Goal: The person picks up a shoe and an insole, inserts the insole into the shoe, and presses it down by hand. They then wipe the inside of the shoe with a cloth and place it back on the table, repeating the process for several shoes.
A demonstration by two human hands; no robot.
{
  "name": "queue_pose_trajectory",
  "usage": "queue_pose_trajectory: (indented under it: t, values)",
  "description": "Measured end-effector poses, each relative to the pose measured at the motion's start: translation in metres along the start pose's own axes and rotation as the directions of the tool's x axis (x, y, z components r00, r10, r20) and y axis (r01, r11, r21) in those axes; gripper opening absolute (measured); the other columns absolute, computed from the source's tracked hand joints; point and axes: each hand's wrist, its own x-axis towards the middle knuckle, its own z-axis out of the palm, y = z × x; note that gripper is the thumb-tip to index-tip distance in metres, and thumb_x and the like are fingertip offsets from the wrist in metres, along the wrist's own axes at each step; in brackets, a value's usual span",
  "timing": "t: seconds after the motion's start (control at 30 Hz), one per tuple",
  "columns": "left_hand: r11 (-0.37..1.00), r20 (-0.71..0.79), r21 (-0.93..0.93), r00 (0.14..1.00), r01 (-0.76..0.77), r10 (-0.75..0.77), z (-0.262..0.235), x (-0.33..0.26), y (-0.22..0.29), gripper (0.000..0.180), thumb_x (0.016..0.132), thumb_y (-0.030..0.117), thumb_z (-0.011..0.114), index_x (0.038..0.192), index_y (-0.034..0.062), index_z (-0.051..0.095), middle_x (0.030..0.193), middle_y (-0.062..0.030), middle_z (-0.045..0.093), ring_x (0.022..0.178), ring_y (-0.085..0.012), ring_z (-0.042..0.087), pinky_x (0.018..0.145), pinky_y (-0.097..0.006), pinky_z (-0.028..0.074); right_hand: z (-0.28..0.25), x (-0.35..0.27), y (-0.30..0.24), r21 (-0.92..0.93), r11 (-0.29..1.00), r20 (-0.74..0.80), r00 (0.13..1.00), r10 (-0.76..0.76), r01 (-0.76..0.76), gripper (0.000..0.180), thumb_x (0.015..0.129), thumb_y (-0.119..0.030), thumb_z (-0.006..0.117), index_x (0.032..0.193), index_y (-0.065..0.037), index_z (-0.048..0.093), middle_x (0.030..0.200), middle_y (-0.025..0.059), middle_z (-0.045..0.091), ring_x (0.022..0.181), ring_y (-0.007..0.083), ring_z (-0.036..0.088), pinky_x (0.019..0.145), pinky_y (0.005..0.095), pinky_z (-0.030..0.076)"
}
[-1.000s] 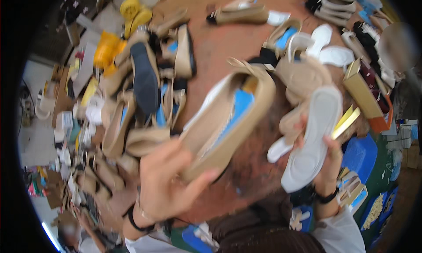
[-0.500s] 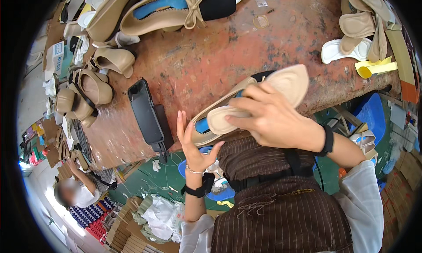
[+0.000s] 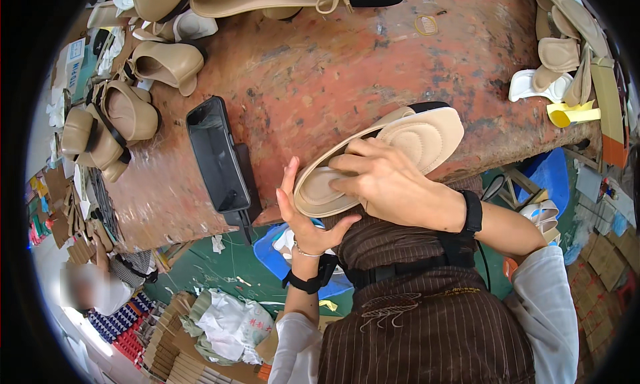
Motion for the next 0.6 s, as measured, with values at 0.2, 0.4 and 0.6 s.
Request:
queue_pose_trajectory:
  t: [0.2,0.4,0.6]
  values:
    - [1.000,0.007,-0.015,1.000,0.020,-0.020,-0.001,-0.005,-0.006,0.139,0.068,0.049,0.089,0.156,0.0118,-0.011,0.152,-0.0319,0.026,0.139,-0.0445,0.036,0.112,-0.052,0.036,0.005,0.001,-0.003,-0.059,0.998,-0.046,0.999,-0.009,0.007,0.021,0.065,-0.011,0.070,0.084,-0.002,0.075,0.102,0.0082,0.063,0.097,0.0245,0.058,0.085,0.0375,0.050]
    - [0.990,0.106,-0.102,0.991,0.099,-0.088,-0.011,0.008,0.000,0.128,0.073,0.055,0.083,0.158,0.0118,-0.002,0.154,-0.0309,0.026,0.138,-0.0442,0.037,0.111,-0.052,0.035,0.017,0.004,0.002,-0.033,0.988,-0.019,0.988,-0.153,0.153,0.036,0.078,-0.014,0.062,0.112,-0.003,0.071,0.125,0.0134,0.062,0.121,0.0268,0.059,0.105,0.0367,0.046]
    - [0.993,0.069,-0.053,0.992,0.105,-0.102,-0.010,0.016,0.006,0.050,0.095,0.044,0.054,0.125,0.0048,0.050,0.145,-0.0325,0.042,0.133,-0.0440,0.044,0.111,-0.051,0.033,0.019,0.006,-0.010,-0.091,0.989,0.239,0.966,-0.095,0.119,0.040,0.086,-0.018,0.057,0.122,-0.007,0.068,0.136,0.0118,0.060,0.130,0.0239,0.054,0.114,0.0372,0.038]
